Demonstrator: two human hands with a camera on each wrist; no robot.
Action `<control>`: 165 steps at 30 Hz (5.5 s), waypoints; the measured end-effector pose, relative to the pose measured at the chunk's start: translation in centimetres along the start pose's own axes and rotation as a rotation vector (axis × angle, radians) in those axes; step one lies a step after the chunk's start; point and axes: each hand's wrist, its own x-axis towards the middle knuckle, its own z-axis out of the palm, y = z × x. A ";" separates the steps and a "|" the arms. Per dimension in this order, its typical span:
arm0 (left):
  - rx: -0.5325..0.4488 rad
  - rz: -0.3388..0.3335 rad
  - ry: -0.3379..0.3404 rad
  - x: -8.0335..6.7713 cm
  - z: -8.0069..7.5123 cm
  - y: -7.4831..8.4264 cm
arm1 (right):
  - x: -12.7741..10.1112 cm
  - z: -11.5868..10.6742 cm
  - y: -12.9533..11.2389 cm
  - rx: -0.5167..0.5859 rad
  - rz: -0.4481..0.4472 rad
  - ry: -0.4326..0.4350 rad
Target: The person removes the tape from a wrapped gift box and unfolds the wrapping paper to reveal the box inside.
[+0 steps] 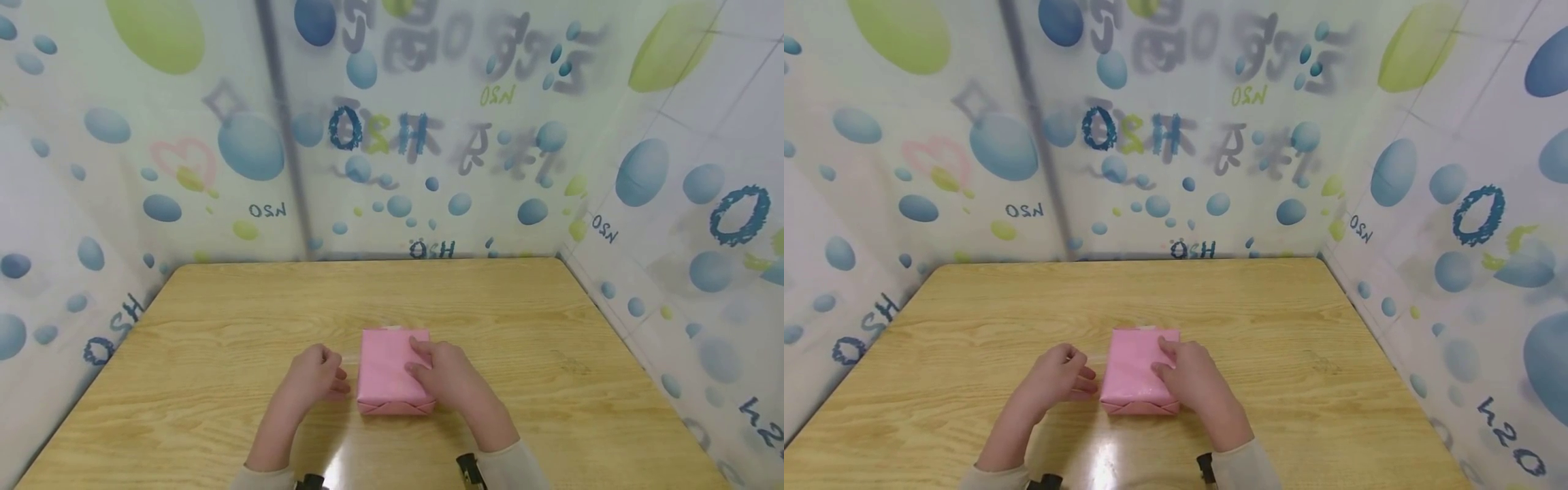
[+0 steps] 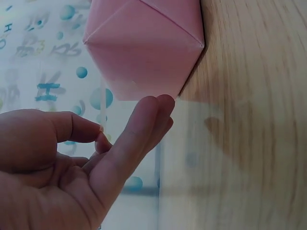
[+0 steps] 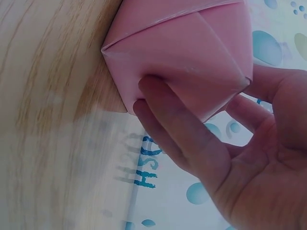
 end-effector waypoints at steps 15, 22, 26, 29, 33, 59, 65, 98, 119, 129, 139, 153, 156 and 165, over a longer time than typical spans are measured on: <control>0.113 -0.040 -0.010 -0.1 -0.4 0.1 | 0.1 -0.1 0.0 0.010 -0.007 0.001; 0.294 0.015 -0.015 0.0 -0.3 -0.3 | 0.2 0.0 0.1 0.006 0.008 -0.003; 0.447 0.065 0.013 0.0 -0.2 -0.2 | 0.1 0.0 0.0 0.000 0.011 -0.001; 0.455 0.065 0.015 -0.1 -0.2 -0.2 | 0.1 0.0 0.0 -0.012 0.012 0.002; 0.378 0.036 -0.016 -0.4 -0.4 -0.2 | 0.1 0.0 -0.1 -0.034 -0.003 0.009; 0.163 0.046 -0.464 -2.7 0.0 0.4 | 0.3 -0.3 1.3 0.004 -0.115 -0.013; 0.118 0.091 -0.475 -3.1 -0.8 1.2 | -0.5 -1.2 0.3 0.040 -0.105 0.026; 0.344 0.230 0.025 -1.2 2.8 2.1 | -3.1 -0.2 -0.8 0.110 0.162 -0.042; 0.390 0.203 -0.008 -1.2 3.5 2.3 | -2.5 0.4 -1.6 -0.163 0.055 0.018; 0.356 0.152 0.041 -1.4 3.1 2.4 | -2.3 0.1 -1.8 -0.163 0.077 -0.019; 0.272 0.095 0.094 -1.2 1.8 1.9 | -2.3 0.1 -1.6 -0.134 0.058 -0.026; 0.243 0.027 0.083 -1.4 0.2 1.0 | -2.2 0.2 -1.3 -0.147 0.062 -0.023; 0.269 0.022 0.078 -1.5 0.1 0.7 | -2.2 0.2 -1.3 -0.157 0.057 -0.022; 0.483 0.067 0.100 0.1 -2.0 -2.8 | -2.0 0.1 -1.6 -0.173 0.019 -0.009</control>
